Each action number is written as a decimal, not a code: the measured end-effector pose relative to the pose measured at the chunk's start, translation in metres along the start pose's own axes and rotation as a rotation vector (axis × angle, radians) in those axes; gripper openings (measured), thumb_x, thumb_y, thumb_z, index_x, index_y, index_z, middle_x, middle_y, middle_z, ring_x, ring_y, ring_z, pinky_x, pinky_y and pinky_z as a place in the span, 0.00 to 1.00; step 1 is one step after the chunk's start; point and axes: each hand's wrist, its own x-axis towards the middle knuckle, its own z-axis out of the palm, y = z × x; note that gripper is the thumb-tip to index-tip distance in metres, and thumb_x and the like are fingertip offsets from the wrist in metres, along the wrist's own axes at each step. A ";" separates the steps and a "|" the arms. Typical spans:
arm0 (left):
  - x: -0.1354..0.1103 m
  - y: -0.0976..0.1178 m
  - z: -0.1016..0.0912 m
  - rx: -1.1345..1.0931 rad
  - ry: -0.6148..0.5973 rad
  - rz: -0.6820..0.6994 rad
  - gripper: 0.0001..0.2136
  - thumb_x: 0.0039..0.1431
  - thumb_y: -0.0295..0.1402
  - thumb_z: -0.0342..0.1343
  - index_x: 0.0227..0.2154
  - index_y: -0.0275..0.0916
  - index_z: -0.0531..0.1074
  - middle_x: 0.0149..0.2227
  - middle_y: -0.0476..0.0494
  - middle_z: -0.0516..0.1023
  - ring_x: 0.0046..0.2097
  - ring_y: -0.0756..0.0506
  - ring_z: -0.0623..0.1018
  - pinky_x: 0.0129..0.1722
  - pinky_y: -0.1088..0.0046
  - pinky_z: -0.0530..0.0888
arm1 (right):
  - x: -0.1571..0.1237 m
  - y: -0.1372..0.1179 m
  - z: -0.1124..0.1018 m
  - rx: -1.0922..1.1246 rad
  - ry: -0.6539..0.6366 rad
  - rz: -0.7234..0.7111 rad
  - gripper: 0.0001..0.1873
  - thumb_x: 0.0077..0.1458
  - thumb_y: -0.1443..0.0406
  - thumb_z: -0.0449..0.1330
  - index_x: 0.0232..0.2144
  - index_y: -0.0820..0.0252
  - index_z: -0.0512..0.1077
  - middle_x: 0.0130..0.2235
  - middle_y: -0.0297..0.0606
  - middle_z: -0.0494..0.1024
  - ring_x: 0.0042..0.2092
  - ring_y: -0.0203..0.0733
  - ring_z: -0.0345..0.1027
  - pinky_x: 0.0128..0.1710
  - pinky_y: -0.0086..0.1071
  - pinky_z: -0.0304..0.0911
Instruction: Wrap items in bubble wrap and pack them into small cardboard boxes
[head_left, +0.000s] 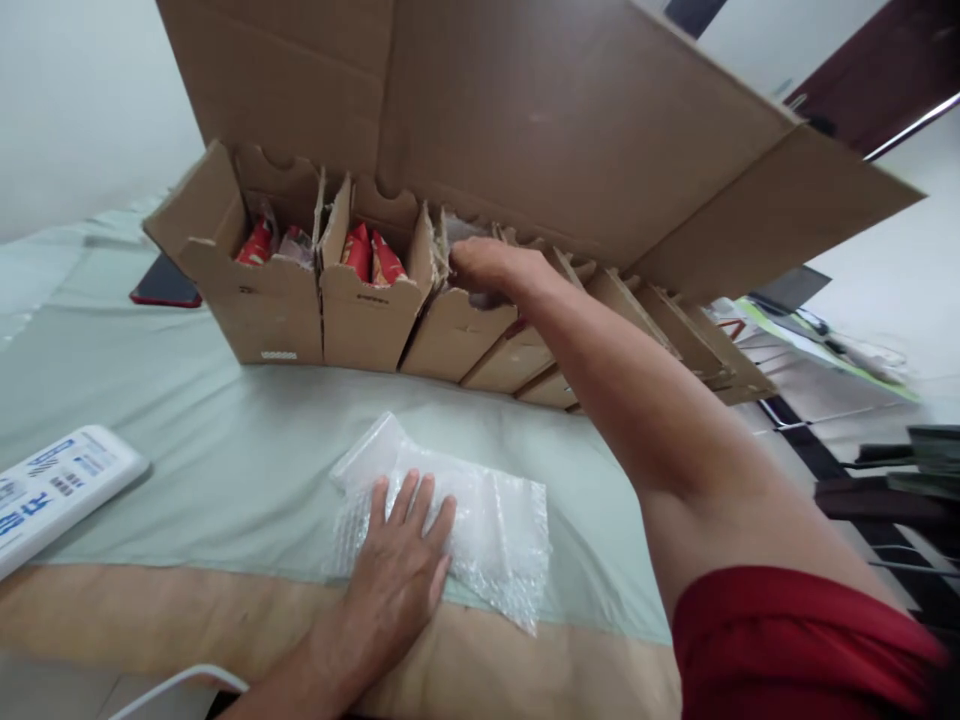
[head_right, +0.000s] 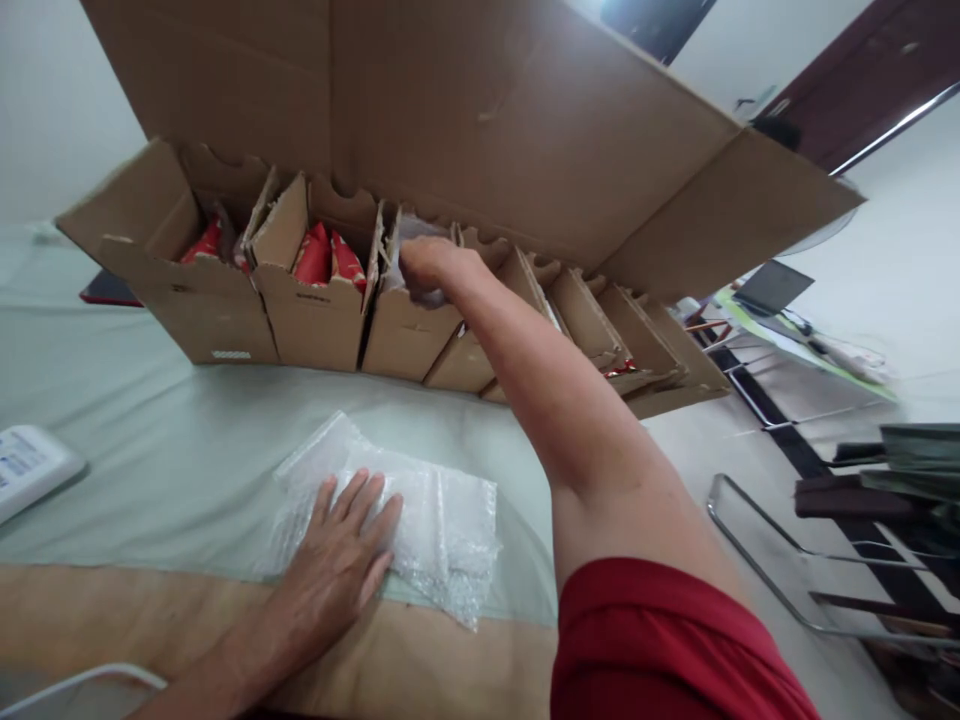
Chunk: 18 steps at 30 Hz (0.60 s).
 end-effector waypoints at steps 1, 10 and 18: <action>-0.001 0.000 0.000 -0.031 0.001 -0.007 0.26 0.61 0.26 0.53 0.64 0.37 0.64 0.65 0.28 0.70 0.68 0.27 0.66 0.65 0.34 0.59 | -0.002 -0.004 -0.001 -0.031 -0.042 0.058 0.25 0.64 0.63 0.55 0.22 0.79 0.76 0.40 0.45 0.83 0.53 0.48 0.77 0.50 0.36 0.64; -0.005 -0.015 -0.020 -0.591 0.039 -0.270 0.26 0.71 0.36 0.44 0.69 0.37 0.56 0.68 0.30 0.66 0.71 0.36 0.63 0.70 0.45 0.57 | -0.151 -0.045 -0.119 -0.012 0.425 -0.021 0.08 0.62 0.66 0.59 0.38 0.59 0.79 0.41 0.35 0.83 0.44 0.38 0.76 0.44 0.33 0.67; -0.009 -0.019 -0.045 -1.004 0.396 -0.609 0.27 0.68 0.47 0.52 0.66 0.43 0.60 0.56 0.37 0.77 0.60 0.38 0.75 0.63 0.50 0.68 | -0.281 -0.094 -0.054 0.172 0.151 -0.330 0.09 0.63 0.68 0.57 0.33 0.52 0.75 0.35 0.33 0.83 0.43 0.45 0.73 0.53 0.48 0.58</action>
